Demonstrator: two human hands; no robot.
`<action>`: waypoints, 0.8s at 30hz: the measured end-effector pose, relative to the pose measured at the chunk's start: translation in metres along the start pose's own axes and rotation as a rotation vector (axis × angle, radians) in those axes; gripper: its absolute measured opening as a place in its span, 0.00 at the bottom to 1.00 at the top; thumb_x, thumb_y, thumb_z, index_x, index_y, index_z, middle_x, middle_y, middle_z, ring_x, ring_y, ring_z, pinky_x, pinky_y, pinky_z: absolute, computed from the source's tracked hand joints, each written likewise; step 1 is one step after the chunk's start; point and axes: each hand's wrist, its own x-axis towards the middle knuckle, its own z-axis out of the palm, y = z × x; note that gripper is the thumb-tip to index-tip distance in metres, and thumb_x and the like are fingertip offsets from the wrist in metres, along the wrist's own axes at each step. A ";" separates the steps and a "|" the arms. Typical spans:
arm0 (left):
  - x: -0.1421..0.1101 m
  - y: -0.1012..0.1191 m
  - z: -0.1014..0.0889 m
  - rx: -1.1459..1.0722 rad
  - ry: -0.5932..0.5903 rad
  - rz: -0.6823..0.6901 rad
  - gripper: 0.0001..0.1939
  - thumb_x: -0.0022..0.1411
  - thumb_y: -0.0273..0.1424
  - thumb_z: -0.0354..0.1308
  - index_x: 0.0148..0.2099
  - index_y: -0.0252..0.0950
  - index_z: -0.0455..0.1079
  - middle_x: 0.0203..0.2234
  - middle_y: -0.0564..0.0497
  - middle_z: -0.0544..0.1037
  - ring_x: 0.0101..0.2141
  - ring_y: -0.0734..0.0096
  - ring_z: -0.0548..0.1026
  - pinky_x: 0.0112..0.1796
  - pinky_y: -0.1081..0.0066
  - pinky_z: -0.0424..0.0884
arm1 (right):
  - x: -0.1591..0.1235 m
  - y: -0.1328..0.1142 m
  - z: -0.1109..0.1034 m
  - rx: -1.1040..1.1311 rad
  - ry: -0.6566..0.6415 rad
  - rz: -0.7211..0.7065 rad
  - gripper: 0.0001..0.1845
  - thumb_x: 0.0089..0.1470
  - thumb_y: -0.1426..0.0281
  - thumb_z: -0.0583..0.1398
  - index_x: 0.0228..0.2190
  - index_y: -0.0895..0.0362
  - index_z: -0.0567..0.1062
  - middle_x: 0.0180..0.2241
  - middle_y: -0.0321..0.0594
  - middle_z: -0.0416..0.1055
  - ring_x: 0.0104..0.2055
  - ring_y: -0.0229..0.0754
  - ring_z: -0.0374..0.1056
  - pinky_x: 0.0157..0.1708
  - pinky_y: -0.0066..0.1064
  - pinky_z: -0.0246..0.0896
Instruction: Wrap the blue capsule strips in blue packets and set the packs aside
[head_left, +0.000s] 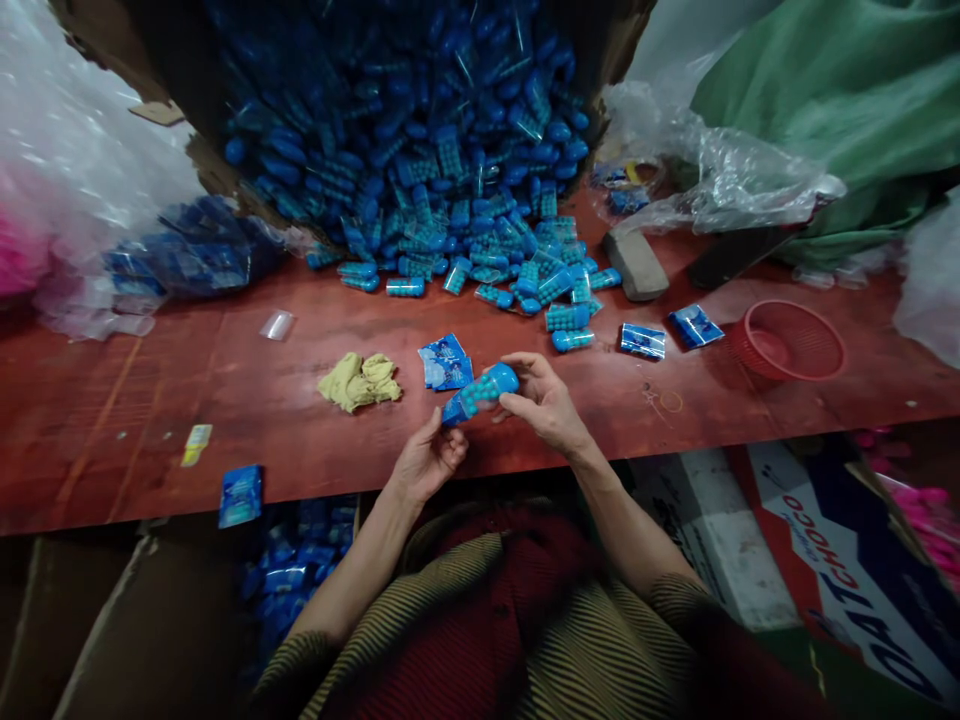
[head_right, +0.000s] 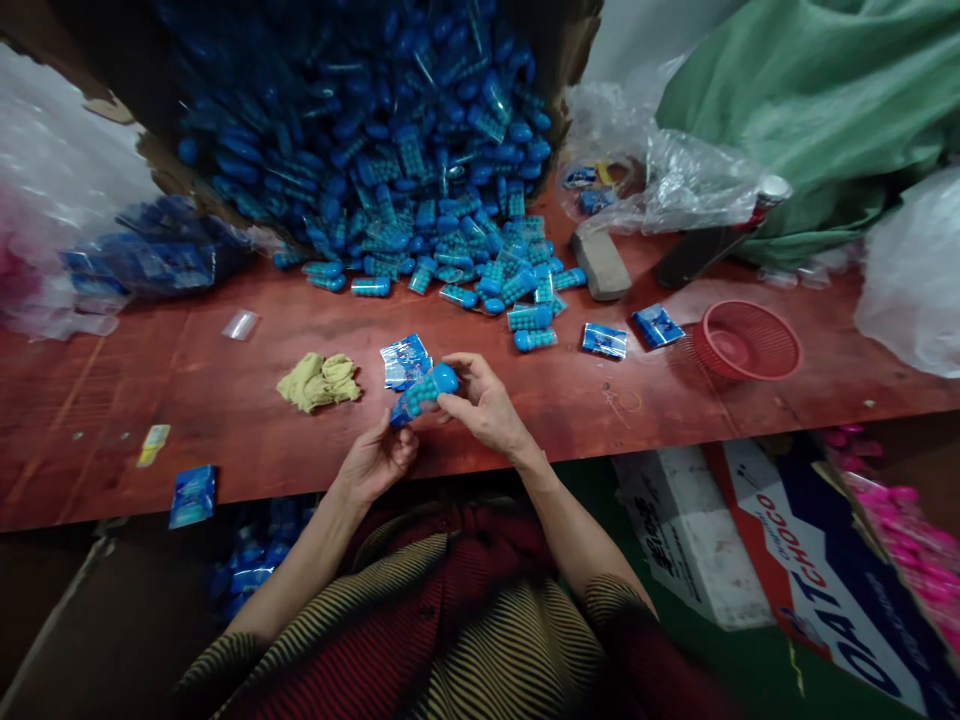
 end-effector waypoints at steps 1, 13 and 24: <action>0.001 0.000 -0.001 0.006 -0.008 0.007 0.16 0.66 0.33 0.46 0.28 0.33 0.66 0.14 0.50 0.69 0.16 0.77 0.67 0.16 0.81 0.63 | -0.002 0.000 0.001 -0.008 0.002 -0.008 0.22 0.46 0.67 0.62 0.42 0.51 0.61 0.34 0.35 0.68 0.30 0.37 0.71 0.28 0.30 0.70; 0.005 0.005 -0.008 0.266 -0.099 0.319 0.12 0.53 0.35 0.63 0.33 0.31 0.69 0.20 0.49 0.77 0.19 0.72 0.74 0.20 0.76 0.70 | -0.014 0.040 0.008 -0.066 0.091 -0.112 0.21 0.47 0.68 0.63 0.42 0.51 0.63 0.44 0.40 0.69 0.41 0.39 0.70 0.36 0.32 0.70; 0.010 0.003 -0.004 0.073 0.003 0.186 0.03 0.59 0.23 0.55 0.35 0.32 0.70 0.27 0.51 0.79 0.27 0.73 0.77 0.29 0.73 0.75 | -0.029 0.071 0.017 -0.232 0.096 -0.119 0.16 0.50 0.67 0.63 0.42 0.53 0.70 0.46 0.40 0.70 0.44 0.40 0.69 0.45 0.33 0.66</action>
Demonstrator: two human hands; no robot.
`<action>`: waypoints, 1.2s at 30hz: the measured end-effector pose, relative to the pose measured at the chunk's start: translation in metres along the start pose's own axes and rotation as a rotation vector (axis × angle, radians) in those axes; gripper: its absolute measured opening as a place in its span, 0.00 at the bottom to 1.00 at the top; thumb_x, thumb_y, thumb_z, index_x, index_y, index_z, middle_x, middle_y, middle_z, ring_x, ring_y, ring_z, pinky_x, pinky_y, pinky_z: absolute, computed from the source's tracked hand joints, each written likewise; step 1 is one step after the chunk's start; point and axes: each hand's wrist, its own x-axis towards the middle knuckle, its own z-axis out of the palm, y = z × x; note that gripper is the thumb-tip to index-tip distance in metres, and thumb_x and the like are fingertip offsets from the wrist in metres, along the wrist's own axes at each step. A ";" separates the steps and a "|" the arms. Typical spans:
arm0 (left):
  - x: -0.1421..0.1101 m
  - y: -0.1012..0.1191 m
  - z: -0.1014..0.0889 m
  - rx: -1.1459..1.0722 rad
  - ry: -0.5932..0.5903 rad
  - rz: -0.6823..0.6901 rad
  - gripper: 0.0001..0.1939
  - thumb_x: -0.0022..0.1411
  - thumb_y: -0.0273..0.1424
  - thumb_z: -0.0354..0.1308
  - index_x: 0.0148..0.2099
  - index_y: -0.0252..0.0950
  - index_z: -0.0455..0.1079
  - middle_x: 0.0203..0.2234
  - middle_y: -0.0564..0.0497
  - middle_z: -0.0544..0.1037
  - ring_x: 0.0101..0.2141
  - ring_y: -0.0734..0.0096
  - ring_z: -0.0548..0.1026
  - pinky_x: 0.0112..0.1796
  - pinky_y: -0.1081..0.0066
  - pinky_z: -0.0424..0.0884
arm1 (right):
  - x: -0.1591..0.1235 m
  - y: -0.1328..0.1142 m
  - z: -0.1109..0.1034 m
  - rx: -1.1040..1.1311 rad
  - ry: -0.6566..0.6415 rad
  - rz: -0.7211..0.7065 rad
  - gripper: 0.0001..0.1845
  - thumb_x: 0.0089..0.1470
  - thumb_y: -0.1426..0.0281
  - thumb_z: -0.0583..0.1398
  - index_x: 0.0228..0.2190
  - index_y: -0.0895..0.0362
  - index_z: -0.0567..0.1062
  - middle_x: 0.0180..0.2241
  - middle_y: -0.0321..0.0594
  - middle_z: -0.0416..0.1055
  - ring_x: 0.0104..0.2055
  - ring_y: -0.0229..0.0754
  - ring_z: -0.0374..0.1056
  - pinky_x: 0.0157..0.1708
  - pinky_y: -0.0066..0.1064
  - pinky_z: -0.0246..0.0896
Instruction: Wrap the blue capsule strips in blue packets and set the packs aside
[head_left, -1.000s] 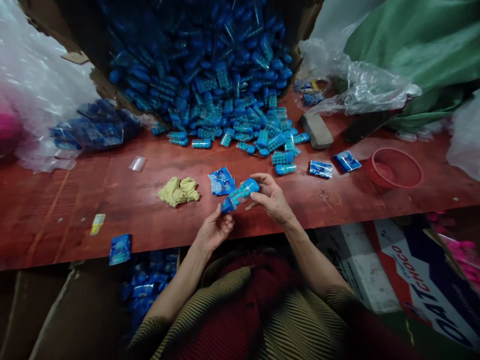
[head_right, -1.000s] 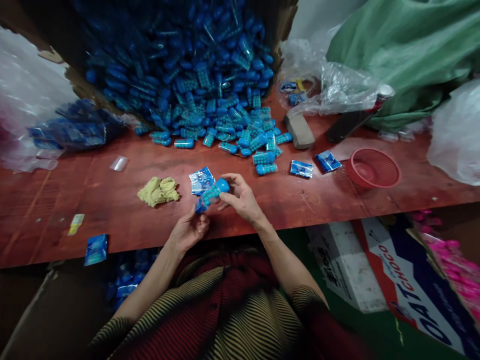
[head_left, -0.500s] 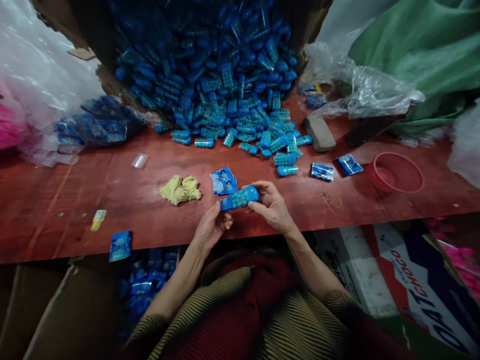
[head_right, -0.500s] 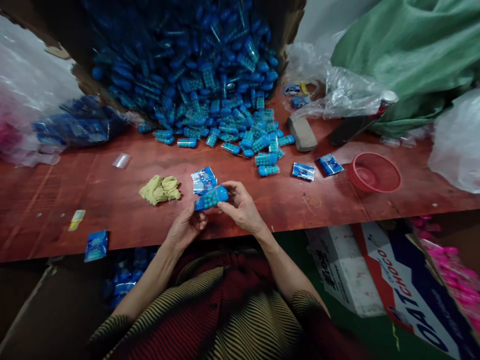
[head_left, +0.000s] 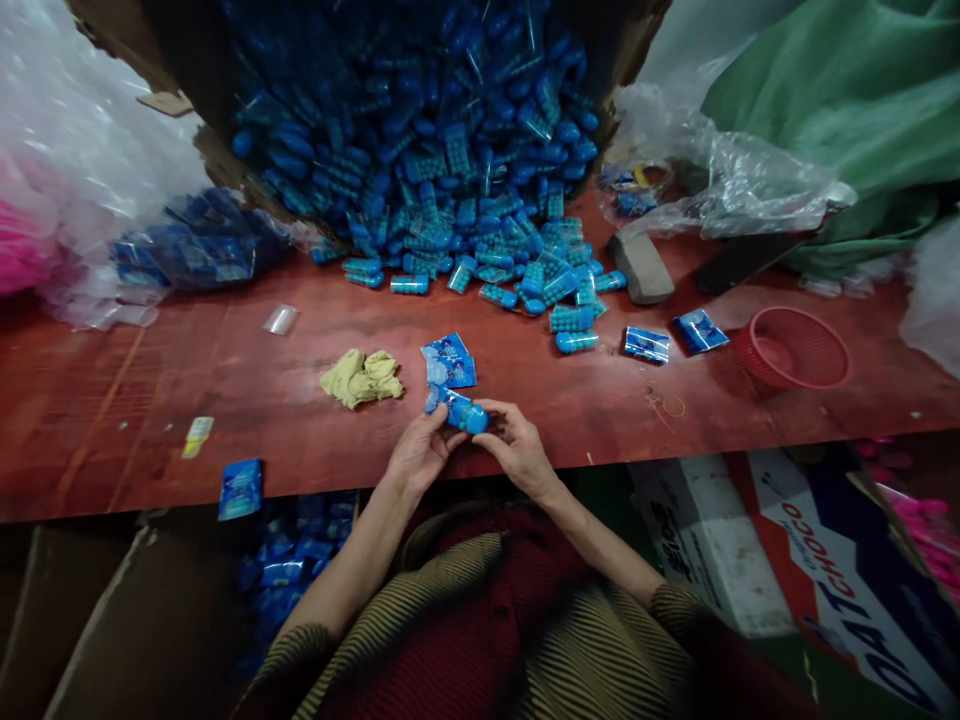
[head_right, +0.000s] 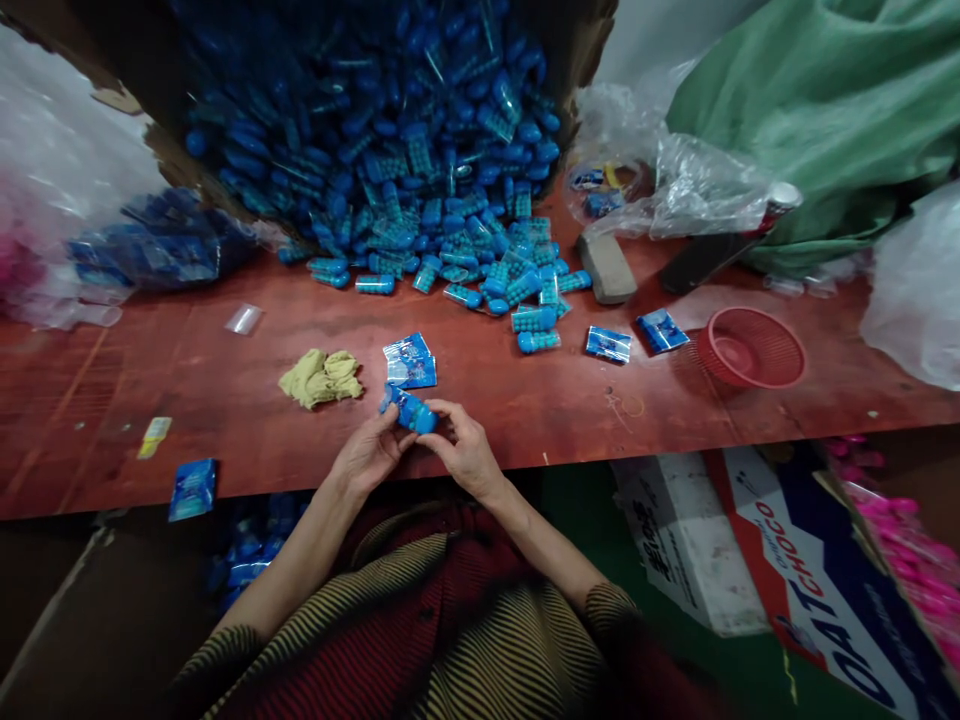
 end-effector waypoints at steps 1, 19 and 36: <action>0.000 0.001 -0.001 0.003 -0.018 -0.005 0.03 0.59 0.22 0.55 0.34 0.32 0.69 0.27 0.51 0.79 0.27 0.73 0.77 0.30 0.72 0.75 | 0.001 -0.003 -0.001 0.029 -0.007 0.016 0.11 0.51 0.67 0.61 0.39 0.54 0.71 0.44 0.39 0.71 0.43 0.39 0.69 0.44 0.32 0.66; -0.006 0.010 -0.001 0.131 -0.428 -0.155 0.16 0.54 0.28 0.61 0.47 0.33 0.70 0.32 0.46 0.80 0.32 0.67 0.78 0.31 0.74 0.73 | 0.024 -0.016 -0.021 0.275 -0.424 0.115 0.47 0.38 0.63 0.70 0.58 0.39 0.58 0.55 0.36 0.59 0.51 0.43 0.62 0.49 0.38 0.62; -0.018 0.002 0.010 0.067 -0.415 -0.155 0.21 0.57 0.29 0.59 0.53 0.33 0.66 0.41 0.41 0.79 0.36 0.65 0.78 0.29 0.75 0.72 | 0.028 -0.022 -0.019 0.401 -0.363 0.229 0.46 0.35 0.72 0.69 0.56 0.42 0.63 0.54 0.35 0.62 0.41 0.38 0.68 0.34 0.28 0.73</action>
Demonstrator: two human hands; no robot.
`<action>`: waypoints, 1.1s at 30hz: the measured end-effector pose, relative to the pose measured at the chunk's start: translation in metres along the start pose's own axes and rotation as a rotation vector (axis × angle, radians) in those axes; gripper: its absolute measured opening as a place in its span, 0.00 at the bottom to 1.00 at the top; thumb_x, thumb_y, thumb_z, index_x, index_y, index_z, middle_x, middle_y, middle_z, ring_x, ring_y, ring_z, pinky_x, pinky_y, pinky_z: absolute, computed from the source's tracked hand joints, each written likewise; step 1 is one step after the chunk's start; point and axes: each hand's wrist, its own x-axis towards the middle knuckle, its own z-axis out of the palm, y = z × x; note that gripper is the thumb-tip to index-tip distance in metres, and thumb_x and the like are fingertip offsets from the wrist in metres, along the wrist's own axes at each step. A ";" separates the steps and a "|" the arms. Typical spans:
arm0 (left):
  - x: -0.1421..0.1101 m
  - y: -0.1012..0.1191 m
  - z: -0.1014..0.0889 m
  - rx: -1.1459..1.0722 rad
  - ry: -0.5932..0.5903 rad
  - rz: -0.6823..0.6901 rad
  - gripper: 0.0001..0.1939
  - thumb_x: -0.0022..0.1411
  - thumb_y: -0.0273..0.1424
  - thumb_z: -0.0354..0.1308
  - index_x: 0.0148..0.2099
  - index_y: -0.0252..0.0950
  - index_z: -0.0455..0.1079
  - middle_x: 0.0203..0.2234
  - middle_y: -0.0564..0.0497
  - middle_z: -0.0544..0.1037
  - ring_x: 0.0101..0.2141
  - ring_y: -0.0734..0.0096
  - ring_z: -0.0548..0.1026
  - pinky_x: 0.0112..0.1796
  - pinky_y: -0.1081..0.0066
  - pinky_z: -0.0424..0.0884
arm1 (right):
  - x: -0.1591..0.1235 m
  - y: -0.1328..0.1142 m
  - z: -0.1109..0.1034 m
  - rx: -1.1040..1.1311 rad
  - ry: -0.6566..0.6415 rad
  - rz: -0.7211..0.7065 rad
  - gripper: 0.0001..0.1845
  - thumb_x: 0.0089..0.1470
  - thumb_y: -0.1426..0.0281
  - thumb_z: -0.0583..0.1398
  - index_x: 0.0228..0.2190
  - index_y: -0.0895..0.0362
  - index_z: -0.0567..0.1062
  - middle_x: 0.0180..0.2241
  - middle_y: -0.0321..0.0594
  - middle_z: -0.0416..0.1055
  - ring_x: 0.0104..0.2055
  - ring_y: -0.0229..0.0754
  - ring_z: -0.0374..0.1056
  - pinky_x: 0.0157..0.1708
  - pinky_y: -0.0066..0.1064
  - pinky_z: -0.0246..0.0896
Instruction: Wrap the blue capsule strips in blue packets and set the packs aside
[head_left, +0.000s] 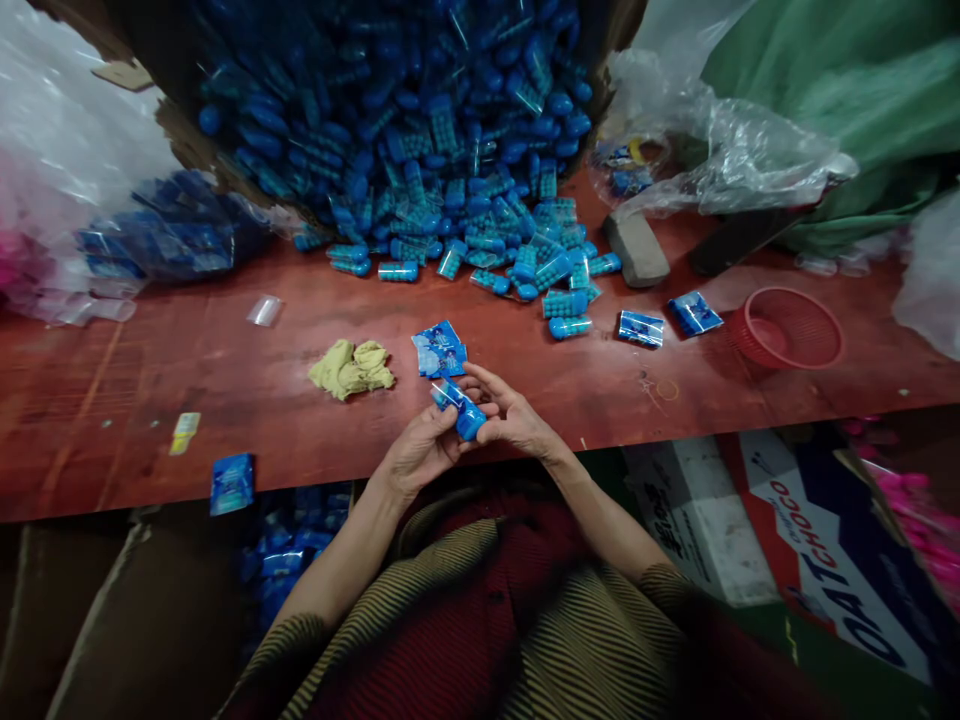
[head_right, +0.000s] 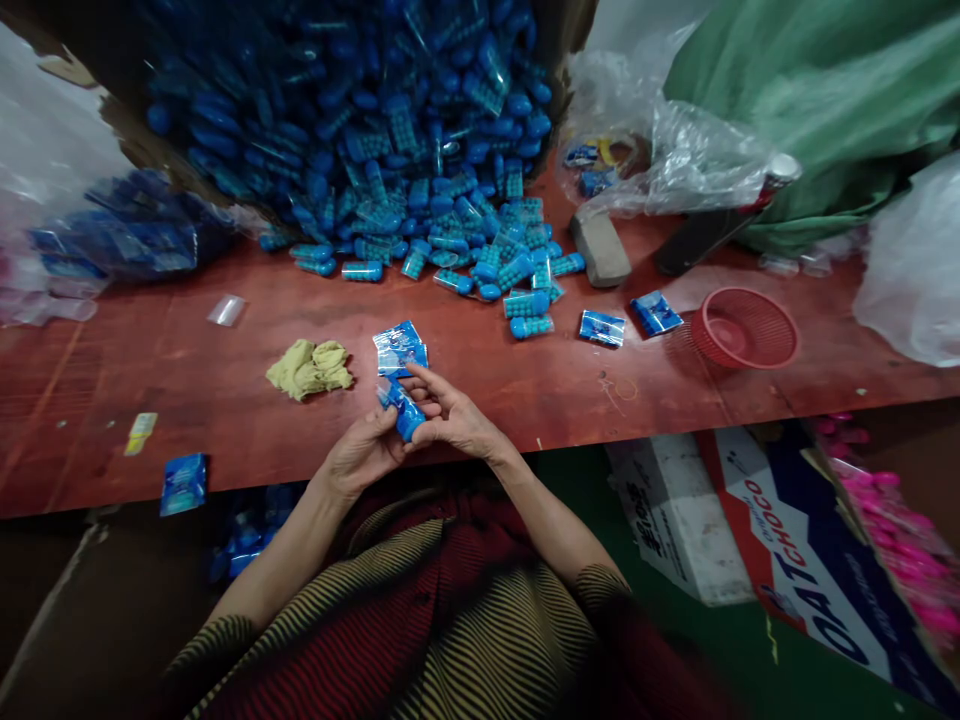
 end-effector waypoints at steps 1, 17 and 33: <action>0.000 0.001 0.002 0.000 0.012 0.000 0.19 0.58 0.28 0.59 0.52 0.32 0.67 0.40 0.41 0.79 0.35 0.66 0.78 0.29 0.75 0.71 | 0.000 -0.002 0.000 0.010 -0.009 0.005 0.45 0.35 0.72 0.69 0.55 0.42 0.63 0.54 0.35 0.62 0.42 0.38 0.68 0.34 0.28 0.73; -0.003 -0.001 0.019 0.007 0.137 0.014 0.12 0.57 0.30 0.60 0.44 0.31 0.71 0.30 0.45 0.79 0.28 0.70 0.76 0.27 0.75 0.71 | 0.003 0.007 -0.004 -0.003 -0.051 -0.039 0.47 0.36 0.65 0.70 0.57 0.42 0.59 0.54 0.38 0.63 0.48 0.42 0.66 0.42 0.34 0.70; -0.002 -0.015 0.018 -0.121 0.079 0.094 0.10 0.60 0.25 0.55 0.45 0.32 0.72 0.38 0.46 0.80 0.40 0.68 0.77 0.45 0.68 0.72 | -0.003 0.014 0.000 -0.005 0.101 -0.012 0.42 0.38 0.57 0.69 0.55 0.48 0.64 0.41 0.35 0.73 0.34 0.35 0.70 0.32 0.25 0.68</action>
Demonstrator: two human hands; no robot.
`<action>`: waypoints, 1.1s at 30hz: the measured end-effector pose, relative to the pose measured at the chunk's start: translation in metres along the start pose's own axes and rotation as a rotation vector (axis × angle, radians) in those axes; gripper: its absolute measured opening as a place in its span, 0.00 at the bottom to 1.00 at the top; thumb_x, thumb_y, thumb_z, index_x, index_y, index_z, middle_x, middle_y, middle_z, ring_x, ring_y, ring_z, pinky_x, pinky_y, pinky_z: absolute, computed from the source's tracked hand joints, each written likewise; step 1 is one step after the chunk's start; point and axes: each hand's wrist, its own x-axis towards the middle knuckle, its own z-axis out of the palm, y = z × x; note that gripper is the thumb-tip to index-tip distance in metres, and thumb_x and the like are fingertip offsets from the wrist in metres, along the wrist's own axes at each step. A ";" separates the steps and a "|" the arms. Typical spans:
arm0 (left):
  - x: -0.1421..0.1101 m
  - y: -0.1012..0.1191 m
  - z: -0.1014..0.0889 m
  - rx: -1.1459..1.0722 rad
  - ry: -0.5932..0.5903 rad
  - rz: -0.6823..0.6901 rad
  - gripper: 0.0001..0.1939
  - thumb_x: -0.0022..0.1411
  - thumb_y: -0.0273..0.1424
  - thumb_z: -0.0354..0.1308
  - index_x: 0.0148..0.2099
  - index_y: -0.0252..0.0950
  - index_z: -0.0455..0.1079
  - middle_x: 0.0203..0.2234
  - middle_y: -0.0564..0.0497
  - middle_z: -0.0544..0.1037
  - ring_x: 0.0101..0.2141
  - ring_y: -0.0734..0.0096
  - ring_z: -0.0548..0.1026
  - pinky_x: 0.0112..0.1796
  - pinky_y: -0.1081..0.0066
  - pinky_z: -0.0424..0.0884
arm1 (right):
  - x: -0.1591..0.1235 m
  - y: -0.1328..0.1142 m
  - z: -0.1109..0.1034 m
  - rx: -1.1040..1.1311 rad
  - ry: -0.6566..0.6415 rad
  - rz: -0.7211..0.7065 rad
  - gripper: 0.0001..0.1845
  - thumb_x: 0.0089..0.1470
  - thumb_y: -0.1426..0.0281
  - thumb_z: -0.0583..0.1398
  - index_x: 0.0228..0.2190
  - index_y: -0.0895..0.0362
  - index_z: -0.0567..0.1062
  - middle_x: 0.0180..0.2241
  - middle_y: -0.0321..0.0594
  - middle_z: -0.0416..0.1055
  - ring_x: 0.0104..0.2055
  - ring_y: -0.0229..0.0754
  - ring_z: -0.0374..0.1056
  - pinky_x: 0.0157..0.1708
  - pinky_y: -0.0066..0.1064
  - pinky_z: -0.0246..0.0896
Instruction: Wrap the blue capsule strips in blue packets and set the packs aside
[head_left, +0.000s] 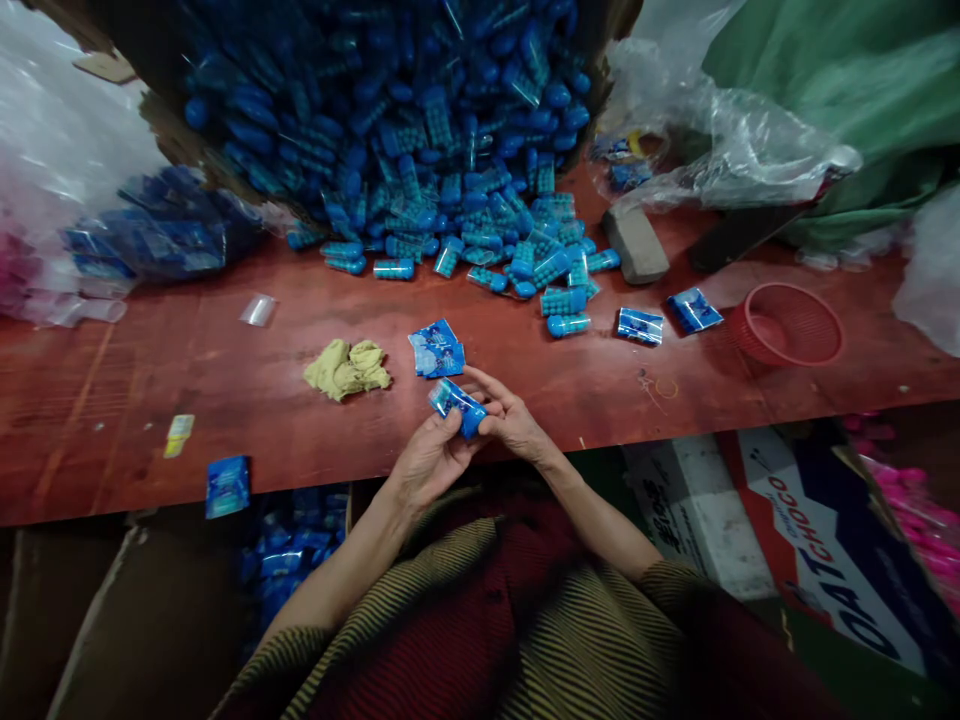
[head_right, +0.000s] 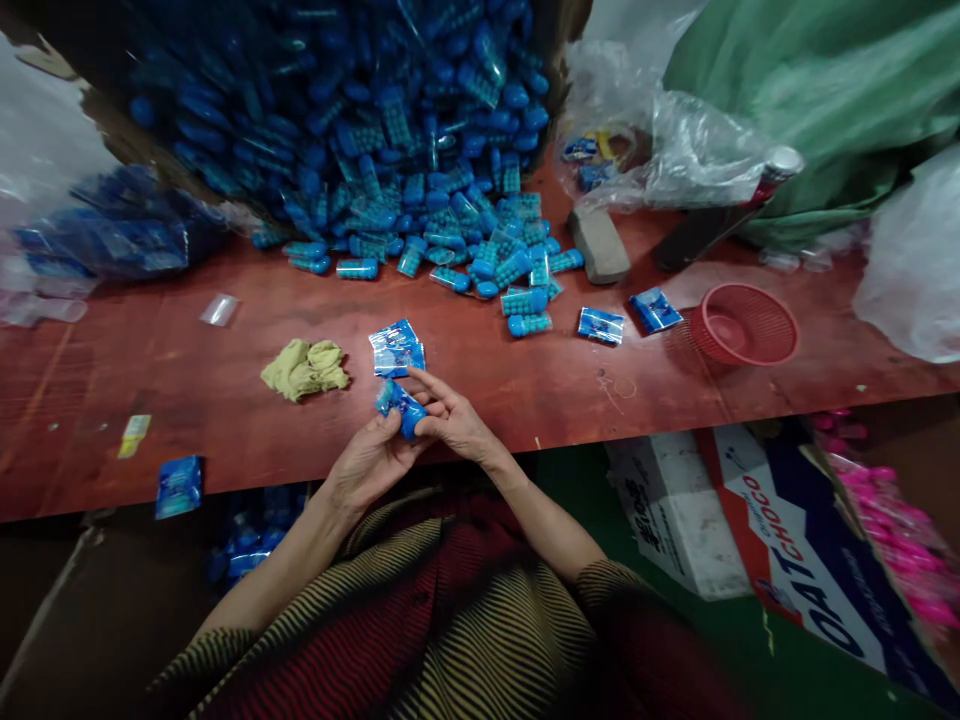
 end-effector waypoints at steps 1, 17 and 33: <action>0.000 -0.002 0.001 -0.014 0.002 0.012 0.11 0.60 0.25 0.55 0.46 0.33 0.71 0.38 0.46 0.80 0.41 0.68 0.77 0.47 0.68 0.71 | 0.000 0.001 0.001 -0.020 0.041 -0.027 0.41 0.38 0.56 0.68 0.54 0.49 0.65 0.40 0.35 0.73 0.35 0.37 0.70 0.34 0.26 0.68; -0.004 -0.006 -0.008 0.061 0.187 0.088 0.05 0.58 0.27 0.58 0.38 0.32 0.73 0.33 0.47 0.80 0.38 0.66 0.78 0.49 0.60 0.69 | 0.002 0.005 0.012 -0.166 0.054 -0.026 0.24 0.50 0.58 0.61 0.49 0.50 0.71 0.45 0.37 0.72 0.45 0.41 0.69 0.46 0.34 0.66; -0.144 0.041 -0.115 -0.160 0.975 0.426 0.26 0.65 0.44 0.38 0.41 0.31 0.71 0.33 0.42 0.78 0.38 0.64 0.77 0.35 0.68 0.75 | 0.066 -0.001 0.027 -1.208 0.039 -0.328 0.19 0.58 0.65 0.56 0.50 0.56 0.70 0.50 0.49 0.69 0.54 0.49 0.62 0.54 0.45 0.55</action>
